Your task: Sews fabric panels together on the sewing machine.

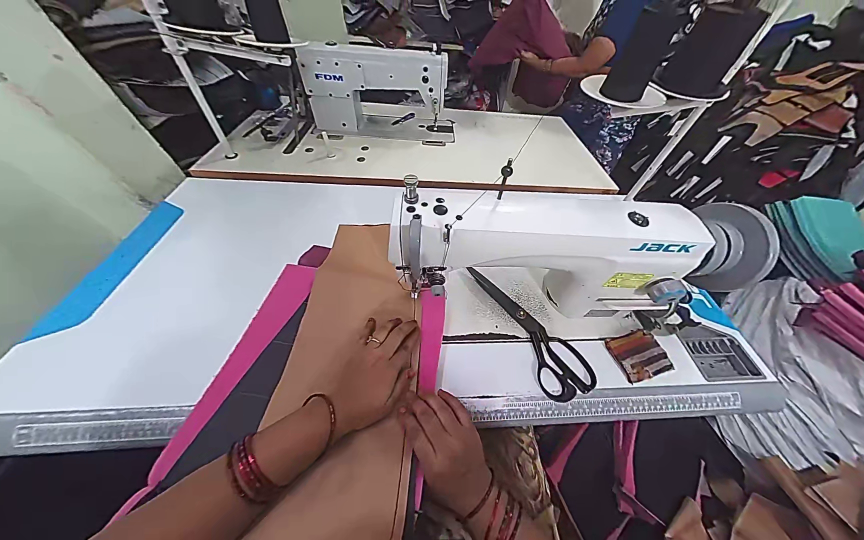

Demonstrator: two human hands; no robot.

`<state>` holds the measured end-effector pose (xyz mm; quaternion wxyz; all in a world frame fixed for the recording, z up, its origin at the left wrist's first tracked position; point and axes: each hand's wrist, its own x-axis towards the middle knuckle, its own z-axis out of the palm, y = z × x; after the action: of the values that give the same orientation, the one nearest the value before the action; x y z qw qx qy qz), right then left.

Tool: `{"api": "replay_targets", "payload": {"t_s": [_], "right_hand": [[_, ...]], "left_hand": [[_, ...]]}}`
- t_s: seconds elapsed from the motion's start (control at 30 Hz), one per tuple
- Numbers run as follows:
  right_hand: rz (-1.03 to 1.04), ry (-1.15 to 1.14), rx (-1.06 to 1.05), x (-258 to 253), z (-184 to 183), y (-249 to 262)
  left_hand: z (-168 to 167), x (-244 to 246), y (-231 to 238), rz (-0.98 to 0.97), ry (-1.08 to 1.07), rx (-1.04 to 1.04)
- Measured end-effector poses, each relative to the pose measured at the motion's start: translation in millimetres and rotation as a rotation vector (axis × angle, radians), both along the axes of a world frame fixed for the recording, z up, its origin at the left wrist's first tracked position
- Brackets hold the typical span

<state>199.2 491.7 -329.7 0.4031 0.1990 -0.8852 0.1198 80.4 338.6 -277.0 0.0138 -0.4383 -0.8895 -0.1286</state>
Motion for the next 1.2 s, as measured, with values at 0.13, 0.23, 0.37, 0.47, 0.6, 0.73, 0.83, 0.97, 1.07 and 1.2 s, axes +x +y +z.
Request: {"api": "replay_targets", "payload": {"t_s": [0.13,0.23,0.37,0.47,0.6,0.73,0.83,0.97,1.07,1.2], "right_hand": [[-0.026,0.005,0.003,-0.7,1.3,0.7],[-0.031,-0.013,-0.008,-2.7,2.0,0.5],[-0.039,-0.057,-0.016,-8.9,5.3,2.0],[-0.044,-0.077,-0.028,-16.7,5.6,1.0],[-0.039,-0.096,-0.064,-27.9,6.6,4.0],[-0.064,-0.122,-0.104,-39.4,11.0,6.3],[-0.064,-0.137,-0.094,-45.4,13.3,9.7],[-0.065,-0.161,-0.104,-51.6,14.7,10.8],[-0.077,-0.164,-0.099,-61.3,15.5,12.2],[-0.085,-0.208,-0.097,-67.7,16.6,12.6]], "left_hand": [[6.2,-1.9,6.1,0.023,-0.077,-0.062],[18.0,-12.1,9.9,0.007,-0.141,-0.133],[36.0,-28.1,17.7,0.001,-0.237,-0.297],[39.7,-37.7,20.0,0.005,-0.251,-0.343],[42.9,-45.4,27.7,0.049,-0.238,-0.337],[45.5,-42.1,29.1,0.092,-0.178,-0.307],[42.0,-36.0,23.3,0.046,-0.159,-0.221],[52.0,-38.0,29.0,0.073,-0.237,-0.352],[61.0,-51.8,38.6,0.079,-0.270,-0.451],[73.4,-54.8,40.7,0.055,-0.323,-0.524]]}}
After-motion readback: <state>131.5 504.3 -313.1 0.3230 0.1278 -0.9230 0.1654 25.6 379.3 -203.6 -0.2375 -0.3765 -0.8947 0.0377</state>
